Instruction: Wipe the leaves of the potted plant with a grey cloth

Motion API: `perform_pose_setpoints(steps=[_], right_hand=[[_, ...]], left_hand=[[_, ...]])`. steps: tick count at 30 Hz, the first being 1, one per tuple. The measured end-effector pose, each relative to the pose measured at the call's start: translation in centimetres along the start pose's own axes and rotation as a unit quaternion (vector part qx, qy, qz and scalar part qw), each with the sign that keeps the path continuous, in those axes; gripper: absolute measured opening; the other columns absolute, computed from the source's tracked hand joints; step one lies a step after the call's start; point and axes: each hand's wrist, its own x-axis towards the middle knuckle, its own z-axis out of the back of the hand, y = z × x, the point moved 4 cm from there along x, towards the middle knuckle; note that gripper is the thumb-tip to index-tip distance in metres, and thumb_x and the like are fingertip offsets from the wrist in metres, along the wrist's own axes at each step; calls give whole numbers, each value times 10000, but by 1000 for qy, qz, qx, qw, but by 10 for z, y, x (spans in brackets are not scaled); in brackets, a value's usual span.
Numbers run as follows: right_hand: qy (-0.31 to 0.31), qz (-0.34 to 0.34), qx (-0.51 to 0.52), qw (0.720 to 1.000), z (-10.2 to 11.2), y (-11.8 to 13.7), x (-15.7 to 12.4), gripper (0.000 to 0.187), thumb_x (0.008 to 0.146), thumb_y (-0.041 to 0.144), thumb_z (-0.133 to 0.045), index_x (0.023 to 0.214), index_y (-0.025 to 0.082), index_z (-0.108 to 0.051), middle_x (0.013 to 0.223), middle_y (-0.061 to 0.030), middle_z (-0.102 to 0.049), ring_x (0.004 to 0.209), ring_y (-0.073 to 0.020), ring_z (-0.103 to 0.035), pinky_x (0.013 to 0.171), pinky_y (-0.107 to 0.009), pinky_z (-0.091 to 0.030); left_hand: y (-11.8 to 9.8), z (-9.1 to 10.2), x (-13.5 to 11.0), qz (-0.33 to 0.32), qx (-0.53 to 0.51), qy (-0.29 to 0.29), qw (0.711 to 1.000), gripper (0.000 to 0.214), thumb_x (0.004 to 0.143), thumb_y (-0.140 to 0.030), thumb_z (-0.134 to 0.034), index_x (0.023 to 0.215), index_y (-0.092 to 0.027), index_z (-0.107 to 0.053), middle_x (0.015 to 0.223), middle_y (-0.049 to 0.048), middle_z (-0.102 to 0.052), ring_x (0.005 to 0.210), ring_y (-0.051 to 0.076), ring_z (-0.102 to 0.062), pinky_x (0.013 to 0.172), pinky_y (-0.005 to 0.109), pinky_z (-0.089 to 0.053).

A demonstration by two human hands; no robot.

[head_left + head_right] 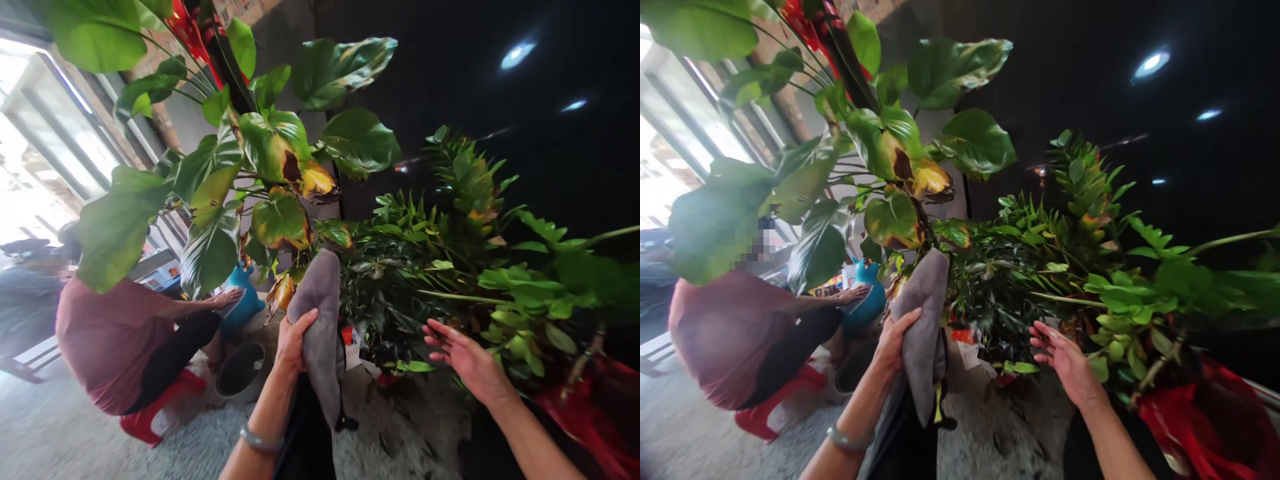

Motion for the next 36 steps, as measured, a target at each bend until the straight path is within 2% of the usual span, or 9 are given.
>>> perform_pose_setpoints(steps=[3, 8, 14, 17, 21, 24, 30, 33, 36], right_hand=[[5, -11, 5, 1000, -6, -2, -1, 341, 596, 380, -700, 901, 236, -748, 1023, -105, -731, 867, -267, -650, 629, -348, -513], [-1, -10, 5, 1000, -9, -2, -4, 333, 563, 365, -716, 870, 243, -757, 964, -96, -742, 838, -264, -653, 591, -334, -514], [-9, 6, 4, 1000, -6, 4, -6, 343, 571, 398, -727, 875, 242, -761, 1004, -102, -737, 842, -258, -644, 598, -328, -513], [-4, 7, 5, 1000, -8, 4, -5, 339, 577, 401, -730, 875, 241, -759, 1002, -100, -736, 837, -255, -646, 598, -329, -513], [6, -1, -3, 1000, -7, -1, -2, 337, 591, 404, -727, 890, 251, -756, 983, -84, -740, 836, -250, -650, 595, -324, -515], [12, 2, 0, 1000, 0, -4, 1, 353, 667, 465, -664, 926, 238, -744, 1028, -95, -730, 883, -259, -645, 616, -333, -516], [30, -32, 17, 999, 6, -6, 5, 455, 774, 582, -515, 973, 229, -723, 1142, -119, -689, 999, -298, -622, 682, -385, -526], [36, -54, 31, 997, 5, -7, 2, 477, 795, 598, -471, 990, 240, -718, 1159, -109, -684, 1064, -301, -605, 700, -387, -534], [28, -80, 24, 996, 6, -7, -2, 466, 803, 589, -475, 993, 239, -716, 1152, -102, -690, 1094, -297, -597, 783, -405, -522]], left_hand=[[32, -15, 5, 34, 20, -9, 999, 275, 442, -236, -774, 665, -137, -647, 537, 11, -647, 472, 140, -575, 491, 254, -482], [97, -7, -36, 154, 69, 156, 973, 339, 406, -254, -786, 699, -112, -693, 572, 36, -674, 495, 158, -590, 498, 260, -475], [29, 0, -16, 20, 36, 33, 999, 393, 396, -302, -808, 722, -133, -669, 585, 20, -667, 496, 155, -580, 495, 265, -482], [36, -14, 0, 24, 44, 11, 999, 357, 398, -299, -795, 687, -141, -659, 565, 17, -652, 509, 162, -580, 519, 279, -490], [86, -19, -27, 117, 88, 153, 977, 345, 411, -280, -771, 707, -120, -691, 588, 38, -661, 510, 167, -575, 509, 277, -466], [84, -20, -57, 128, 84, 255, 955, 429, 388, -261, -787, 785, -118, -710, 641, 31, -673, 563, 177, -587, 524, 267, -464], [15, -62, -32, -24, 47, 196, 979, 393, 398, -293, -769, 750, -147, -675, 623, -4, -630, 558, 149, -551, 518, 247, -462], [32, -79, -17, -39, 101, 201, 974, 308, 448, -284, -742, 717, -150, -673, 616, -10, -626, 560, 133, -538, 544, 241, -451], [67, -76, -26, 18, 221, 316, 922, 218, 433, -222, -744, 624, -155, -664, 547, -31, -585, 521, 120, -500, 510, 233, -406]])
